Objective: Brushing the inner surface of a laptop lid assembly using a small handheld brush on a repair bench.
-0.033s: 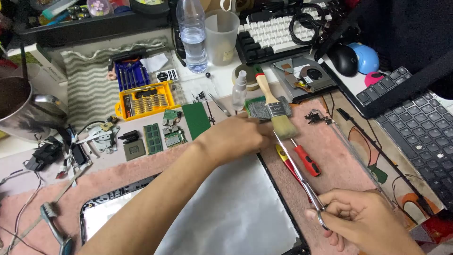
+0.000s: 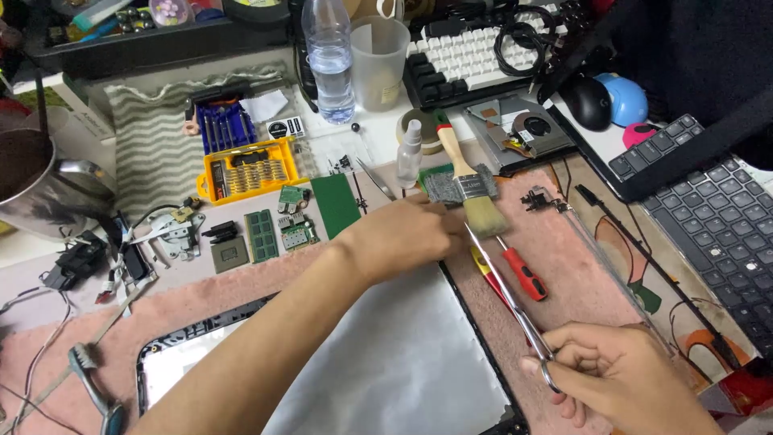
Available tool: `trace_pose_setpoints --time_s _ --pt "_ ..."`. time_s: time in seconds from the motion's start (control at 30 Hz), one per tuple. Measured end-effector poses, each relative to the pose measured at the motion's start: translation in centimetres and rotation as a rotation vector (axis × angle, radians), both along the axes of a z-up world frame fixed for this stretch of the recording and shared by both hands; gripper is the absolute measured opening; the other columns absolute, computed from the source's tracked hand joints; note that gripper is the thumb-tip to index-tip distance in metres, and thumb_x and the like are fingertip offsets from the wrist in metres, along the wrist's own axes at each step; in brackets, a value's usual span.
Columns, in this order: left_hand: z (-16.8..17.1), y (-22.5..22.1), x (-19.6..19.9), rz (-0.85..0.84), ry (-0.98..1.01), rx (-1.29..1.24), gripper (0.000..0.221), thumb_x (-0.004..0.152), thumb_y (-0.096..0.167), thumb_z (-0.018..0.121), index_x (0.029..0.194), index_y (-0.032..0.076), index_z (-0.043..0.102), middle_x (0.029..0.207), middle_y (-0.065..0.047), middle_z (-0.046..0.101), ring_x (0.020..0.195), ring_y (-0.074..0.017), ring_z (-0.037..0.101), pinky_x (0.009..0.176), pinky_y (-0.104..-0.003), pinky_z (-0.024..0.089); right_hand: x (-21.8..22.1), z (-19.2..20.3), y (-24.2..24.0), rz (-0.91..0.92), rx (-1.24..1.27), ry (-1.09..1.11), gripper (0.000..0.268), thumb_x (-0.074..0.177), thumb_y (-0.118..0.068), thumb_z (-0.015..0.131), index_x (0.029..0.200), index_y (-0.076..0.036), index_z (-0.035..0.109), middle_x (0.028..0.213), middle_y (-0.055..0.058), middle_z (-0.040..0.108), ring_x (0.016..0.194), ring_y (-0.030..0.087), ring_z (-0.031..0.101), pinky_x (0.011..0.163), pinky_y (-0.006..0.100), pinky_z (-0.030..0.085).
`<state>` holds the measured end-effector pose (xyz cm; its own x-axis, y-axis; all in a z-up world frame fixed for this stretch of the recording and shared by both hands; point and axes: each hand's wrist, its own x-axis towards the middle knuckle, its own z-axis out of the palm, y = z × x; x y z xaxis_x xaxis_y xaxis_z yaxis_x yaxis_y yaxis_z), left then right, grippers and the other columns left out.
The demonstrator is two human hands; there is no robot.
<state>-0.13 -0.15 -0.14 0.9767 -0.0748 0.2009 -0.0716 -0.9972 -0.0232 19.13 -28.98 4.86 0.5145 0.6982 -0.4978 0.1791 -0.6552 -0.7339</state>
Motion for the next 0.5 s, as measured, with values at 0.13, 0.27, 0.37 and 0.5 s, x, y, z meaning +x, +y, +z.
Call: trace_pose_setpoints --time_s 0.13,0.27,0.37,0.5 --pt "-0.6 -0.5 -0.7 -0.020 -0.085 0.184 0.020 0.105 0.007 0.068 0.122 0.015 0.075 0.120 -0.006 0.078 0.100 -0.0291 0.075 0.079 -0.047 0.056 -0.7 1.4 0.8 -0.027 -0.056 0.032 0.019 0.091 0.008 0.099 0.105 0.020 0.104 0.060 0.036 0.086 0.052 0.041 0.076 0.058 0.050 0.072" --pt "-0.9 0.0 -0.9 0.072 -0.107 -0.268 0.014 0.107 0.004 0.069 0.120 0.008 0.069 0.109 -0.010 0.078 0.093 -0.0357 0.076 0.081 -0.053 0.062 -1.3 3.1 1.2 -0.131 -0.106 0.110 0.021 0.099 0.011 0.092 0.110 0.026 0.102 0.070 0.045 0.089 0.063 0.049 0.074 0.067 0.056 0.066" --pt "0.4 0.2 -1.4 0.252 -0.075 -0.557 0.017 0.118 0.027 0.054 0.109 0.014 0.060 0.107 -0.010 0.072 0.085 -0.0358 0.071 0.075 -0.055 0.054 -0.6 2.7 0.8 -0.095 -0.079 0.106 0.017 0.098 0.013 0.093 0.104 0.027 0.102 0.065 0.043 0.086 0.060 0.045 0.070 0.063 0.055 0.066" --pt "3.8 -0.4 -2.9 0.221 -0.146 -0.707 0.008 0.115 0.012 0.056 0.108 0.013 0.053 0.107 -0.010 0.067 0.084 -0.0295 0.065 0.076 -0.044 0.051 0.2 0.8 0.4 -0.187 -0.031 0.170 0.020 0.099 0.018 0.090 0.112 0.032 0.097 0.064 0.050 0.078 0.055 0.049 0.062 0.058 0.057 0.055"
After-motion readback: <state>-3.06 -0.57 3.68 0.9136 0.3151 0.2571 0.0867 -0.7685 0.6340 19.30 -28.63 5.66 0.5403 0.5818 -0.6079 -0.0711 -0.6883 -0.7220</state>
